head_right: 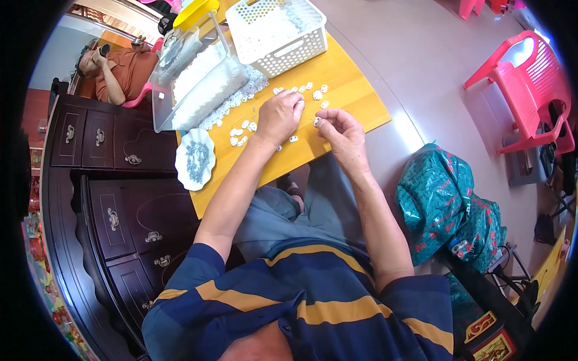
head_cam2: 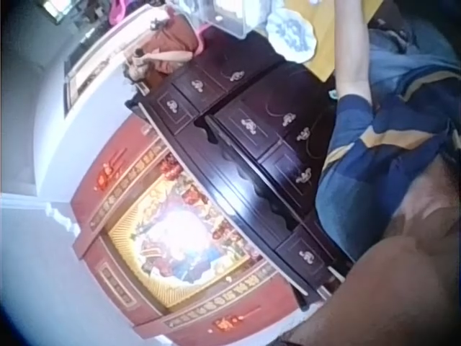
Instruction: Assembling small plastic components by hand by inserting metal fasteners.
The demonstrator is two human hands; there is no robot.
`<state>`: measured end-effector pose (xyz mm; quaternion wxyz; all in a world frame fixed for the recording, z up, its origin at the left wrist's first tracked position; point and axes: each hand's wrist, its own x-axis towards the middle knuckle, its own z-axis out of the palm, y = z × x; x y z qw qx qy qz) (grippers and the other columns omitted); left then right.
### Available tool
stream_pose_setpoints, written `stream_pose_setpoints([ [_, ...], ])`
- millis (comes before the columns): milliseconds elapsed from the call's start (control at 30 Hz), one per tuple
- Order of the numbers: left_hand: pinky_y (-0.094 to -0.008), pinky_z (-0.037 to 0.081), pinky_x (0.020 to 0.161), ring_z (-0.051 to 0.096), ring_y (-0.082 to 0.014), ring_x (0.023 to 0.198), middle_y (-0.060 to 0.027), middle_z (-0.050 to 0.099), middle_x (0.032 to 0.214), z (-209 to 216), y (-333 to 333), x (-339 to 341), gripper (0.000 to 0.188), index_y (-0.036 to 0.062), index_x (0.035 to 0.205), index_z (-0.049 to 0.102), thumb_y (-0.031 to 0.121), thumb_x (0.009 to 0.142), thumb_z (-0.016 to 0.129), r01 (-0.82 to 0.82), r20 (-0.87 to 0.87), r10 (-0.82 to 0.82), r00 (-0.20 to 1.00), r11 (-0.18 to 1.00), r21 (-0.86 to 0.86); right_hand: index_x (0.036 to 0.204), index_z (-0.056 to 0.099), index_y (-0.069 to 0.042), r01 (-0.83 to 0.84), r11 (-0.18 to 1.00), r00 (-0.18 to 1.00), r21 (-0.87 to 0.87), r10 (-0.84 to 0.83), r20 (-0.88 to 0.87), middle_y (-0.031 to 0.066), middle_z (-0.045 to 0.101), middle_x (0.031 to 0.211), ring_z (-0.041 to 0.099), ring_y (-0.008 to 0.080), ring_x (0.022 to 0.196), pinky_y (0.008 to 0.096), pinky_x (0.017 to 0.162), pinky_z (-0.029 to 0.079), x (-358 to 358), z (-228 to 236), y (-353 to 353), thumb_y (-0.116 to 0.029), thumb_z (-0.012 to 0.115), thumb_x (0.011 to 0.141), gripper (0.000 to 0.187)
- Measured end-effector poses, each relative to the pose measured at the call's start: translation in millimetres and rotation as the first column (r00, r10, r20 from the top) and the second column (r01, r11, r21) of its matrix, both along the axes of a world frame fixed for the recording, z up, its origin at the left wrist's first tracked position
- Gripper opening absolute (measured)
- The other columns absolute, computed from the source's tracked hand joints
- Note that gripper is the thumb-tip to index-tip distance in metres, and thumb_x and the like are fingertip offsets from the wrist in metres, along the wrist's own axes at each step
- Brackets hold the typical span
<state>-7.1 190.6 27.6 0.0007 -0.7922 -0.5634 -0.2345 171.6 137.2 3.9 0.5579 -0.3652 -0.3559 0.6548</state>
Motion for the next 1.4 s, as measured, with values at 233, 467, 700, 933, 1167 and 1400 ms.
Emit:
stream_pose_setpoints([
  [233,-0.0194,0.047,0.056,0.057,-0.0048,0.061,0.0006,0.064,0.077,11.5,-28.2,-2.6,0.02,0.0005,0.111,0.069,0.007,0.093,0.062,0.186,0.782,0.267,0.563,0.881,-0.434,0.11,0.066,-0.003,-0.013,1.0,1.0,0.001,0.013,-0.009,0.0007,0.068,0.094,0.062,0.0078,0.081,0.0229,0.076,0.051,0.0,-1.4,0.2,-0.007,0.065,0.095,0.015],
  [467,-0.019,0.05,0.064,0.059,-0.0042,0.069,-0.0008,0.066,0.084,24.7,-66.5,-2.3,0.022,0.0019,0.114,0.065,0.007,0.094,0.064,0.291,0.86,0.324,0.394,0.844,-0.451,0.11,0.066,-0.003,-0.06,0.998,0.998,0.004,0.06,0.002,0.0012,0.068,0.094,0.062,0.0081,0.083,0.0236,0.078,0.051,-0.5,4.8,-2.7,-0.008,0.066,0.095,0.016],
  [700,-0.0198,0.052,0.072,0.061,-0.0036,0.08,0.0007,0.067,0.092,23.4,-76.8,-7.0,0.025,0.0015,0.115,0.065,0.002,0.091,0.07,0.231,0.818,0.189,0.544,0.903,-0.363,0.108,0.068,-0.002,-0.164,0.987,0.986,0.006,0.164,0.008,0.001,0.068,0.092,0.062,0.0076,0.082,0.0228,0.077,0.052,-3.6,9.5,-7.3,-0.008,0.067,0.094,0.016],
  [933,-0.0191,0.051,0.076,0.061,-0.0043,0.082,0.0015,0.067,0.093,26.1,-79.9,-4.4,0.025,0.0024,0.113,0.067,0.001,0.089,0.072,0.232,0.814,0.149,0.561,0.916,-0.327,0.106,0.068,0.0,-0.185,0.983,0.982,-0.013,0.186,0.02,0.0005,0.068,0.089,0.062,0.0067,0.08,0.0216,0.075,0.052,-3.9,8.2,-6.4,-0.006,0.067,0.093,0.015],
  [1167,-0.0192,0.051,0.076,0.062,-0.0043,0.082,0.0016,0.067,0.094,28.5,-79.0,-4.5,0.025,0.0025,0.113,0.067,0.0,0.088,0.072,0.244,0.808,0.143,0.572,0.91,-0.334,0.105,0.068,0.0,-0.201,0.98,0.979,0.003,0.201,0.02,0.0005,0.068,0.089,0.062,0.0064,0.079,0.0215,0.074,0.051,-4.2,9.2,-6.5,-0.005,0.066,0.093,0.013],
  [1400,-0.019,0.051,0.07,0.061,-0.0032,0.079,0.0021,0.068,0.091,30.6,-79.7,-2.6,0.022,0.0022,0.108,0.071,0.001,0.086,0.074,0.219,0.747,0.134,0.651,0.909,-0.354,0.105,0.067,0.0,-0.217,0.976,0.976,0.005,0.216,0.028,0.0011,0.069,0.091,0.063,0.0065,0.082,0.0217,0.075,0.052,-4.3,9.5,-7.5,-0.006,0.066,0.094,0.013],
])
